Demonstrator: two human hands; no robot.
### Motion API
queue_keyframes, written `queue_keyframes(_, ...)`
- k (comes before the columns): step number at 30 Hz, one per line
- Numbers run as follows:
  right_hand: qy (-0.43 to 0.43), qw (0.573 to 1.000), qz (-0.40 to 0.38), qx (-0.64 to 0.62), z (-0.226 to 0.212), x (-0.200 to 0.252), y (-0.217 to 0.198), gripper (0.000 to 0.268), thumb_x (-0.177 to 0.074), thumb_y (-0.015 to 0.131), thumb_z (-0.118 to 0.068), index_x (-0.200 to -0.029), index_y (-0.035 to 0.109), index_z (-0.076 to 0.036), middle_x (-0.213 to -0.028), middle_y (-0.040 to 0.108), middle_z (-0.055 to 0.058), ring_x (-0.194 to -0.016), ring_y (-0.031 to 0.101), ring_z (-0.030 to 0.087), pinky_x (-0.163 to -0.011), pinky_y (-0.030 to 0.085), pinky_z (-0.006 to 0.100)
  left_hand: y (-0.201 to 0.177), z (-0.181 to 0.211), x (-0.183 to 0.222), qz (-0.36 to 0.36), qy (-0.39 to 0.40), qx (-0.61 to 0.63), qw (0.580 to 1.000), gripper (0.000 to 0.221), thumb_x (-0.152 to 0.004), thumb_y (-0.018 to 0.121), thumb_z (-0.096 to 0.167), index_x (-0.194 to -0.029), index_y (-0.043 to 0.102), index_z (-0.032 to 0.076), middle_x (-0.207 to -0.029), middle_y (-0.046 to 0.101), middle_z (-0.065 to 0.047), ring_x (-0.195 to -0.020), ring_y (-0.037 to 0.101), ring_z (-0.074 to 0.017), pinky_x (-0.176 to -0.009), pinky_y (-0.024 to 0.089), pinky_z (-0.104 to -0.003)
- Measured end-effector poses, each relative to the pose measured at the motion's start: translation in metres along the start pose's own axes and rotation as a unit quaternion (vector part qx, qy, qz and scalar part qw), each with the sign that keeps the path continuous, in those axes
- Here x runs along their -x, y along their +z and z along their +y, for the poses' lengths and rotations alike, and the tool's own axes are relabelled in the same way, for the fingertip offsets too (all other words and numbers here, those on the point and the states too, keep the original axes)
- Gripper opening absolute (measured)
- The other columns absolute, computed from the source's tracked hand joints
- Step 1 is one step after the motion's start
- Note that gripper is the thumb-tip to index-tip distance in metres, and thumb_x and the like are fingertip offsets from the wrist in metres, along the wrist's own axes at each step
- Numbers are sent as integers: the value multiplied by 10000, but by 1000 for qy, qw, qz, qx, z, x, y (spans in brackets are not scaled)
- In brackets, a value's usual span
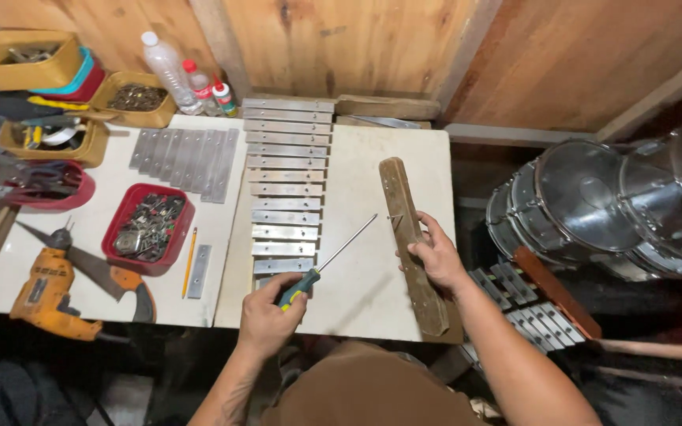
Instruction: Assembling a glockenspiel by marking the wooden frame and fastening metal bars with screws
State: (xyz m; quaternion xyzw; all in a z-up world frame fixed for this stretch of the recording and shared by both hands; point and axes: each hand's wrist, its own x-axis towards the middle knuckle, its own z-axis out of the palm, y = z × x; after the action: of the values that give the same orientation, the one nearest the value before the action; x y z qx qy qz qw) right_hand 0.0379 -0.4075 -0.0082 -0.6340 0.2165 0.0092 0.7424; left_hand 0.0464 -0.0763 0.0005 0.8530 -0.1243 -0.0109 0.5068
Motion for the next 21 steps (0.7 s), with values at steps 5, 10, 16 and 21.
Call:
queue_keyframes(5, -5, 998, -33, 55, -5, -7, 22, 693, -790, 536, -45, -1464, 430, -166, -911, 667, 186, -686, 644, 261, -630, 535, 366, -14, -1, 5, 12, -11, -28, 999, 304, -788, 710, 247, -1083, 783, 227, -931, 832, 63, -797, 765, -115, -780, 568, -271)
queue_keyframes(10, -48, 987, -63, 142, 2, -16, 46, 683, -783, 572, -118, -1454, 473, -197, -818, 586, 49, -724, 530, 138, -707, 441, 277, -30, -16, 13, 51, -3, -21, 998, 320, -783, 733, 222, -1097, 781, 178, -1013, 829, 17, -959, 781, -130, -895, 567, -270)
queue_keyframes(16, -16, 977, -77, 200, -14, -2, 104, 693, -774, 568, -154, -1455, 488, -248, -793, 545, 52, -700, 542, 173, -688, 494, 318, -68, -35, 26, 64, 40, -38, 996, 312, -784, 733, 198, -1088, 783, 146, -1025, 821, -20, -941, 786, -174, -895, 587, -291)
queue_keyframes(21, 62, 992, -72, 84, -36, 23, 169, 668, -788, 504, -52, -1443, 470, -181, -931, 610, 213, -674, 600, 345, -646, 587, 460, -103, -57, 42, 122, 11, -69, 990, 322, -781, 738, 231, -1086, 780, 136, -1037, 812, -16, -963, 774, -178, -926, 568, -301)
